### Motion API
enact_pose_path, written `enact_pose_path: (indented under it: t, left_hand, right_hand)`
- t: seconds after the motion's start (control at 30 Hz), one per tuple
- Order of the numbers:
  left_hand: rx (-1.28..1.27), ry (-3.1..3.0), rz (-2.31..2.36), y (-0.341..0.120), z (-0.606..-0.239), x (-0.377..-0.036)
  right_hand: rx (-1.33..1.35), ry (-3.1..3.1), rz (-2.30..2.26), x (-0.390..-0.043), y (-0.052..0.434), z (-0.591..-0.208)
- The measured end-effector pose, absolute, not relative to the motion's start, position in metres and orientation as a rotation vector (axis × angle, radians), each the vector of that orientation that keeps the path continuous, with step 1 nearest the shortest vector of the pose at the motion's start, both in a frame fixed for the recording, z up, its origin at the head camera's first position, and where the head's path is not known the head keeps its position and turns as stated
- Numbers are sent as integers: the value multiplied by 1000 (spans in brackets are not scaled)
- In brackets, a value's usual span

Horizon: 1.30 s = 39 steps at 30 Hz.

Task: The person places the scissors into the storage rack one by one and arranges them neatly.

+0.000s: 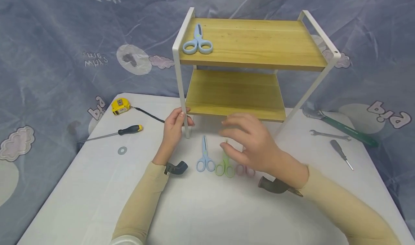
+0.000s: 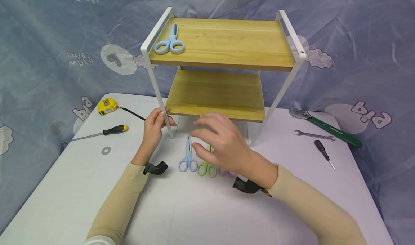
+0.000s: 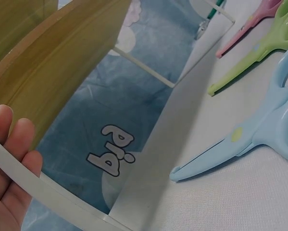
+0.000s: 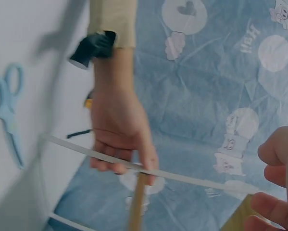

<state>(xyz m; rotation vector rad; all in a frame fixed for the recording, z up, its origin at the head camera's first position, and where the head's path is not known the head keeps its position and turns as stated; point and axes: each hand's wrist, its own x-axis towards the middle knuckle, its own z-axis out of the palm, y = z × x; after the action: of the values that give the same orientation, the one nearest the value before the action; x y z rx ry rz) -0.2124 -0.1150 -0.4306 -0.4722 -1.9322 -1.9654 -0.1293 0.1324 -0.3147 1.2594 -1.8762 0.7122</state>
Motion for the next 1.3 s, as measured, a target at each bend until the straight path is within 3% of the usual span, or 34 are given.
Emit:
enact_pose_path:
  t: [0.43,0.8,1.3]
  left_hand:
    - [-477,-1927,-1952,-116,-431,-212]
    - [-479,-1949,-1945,-116,-431,-213]
    - [-481,-1936,-1956,-116,-432,-214]
  right_hand:
    - [1117,-2001,818,-115,168,-382]
    - [811,-2330,815,-92,206,-443]
    - [490,-2596,893,-83,236,-480]
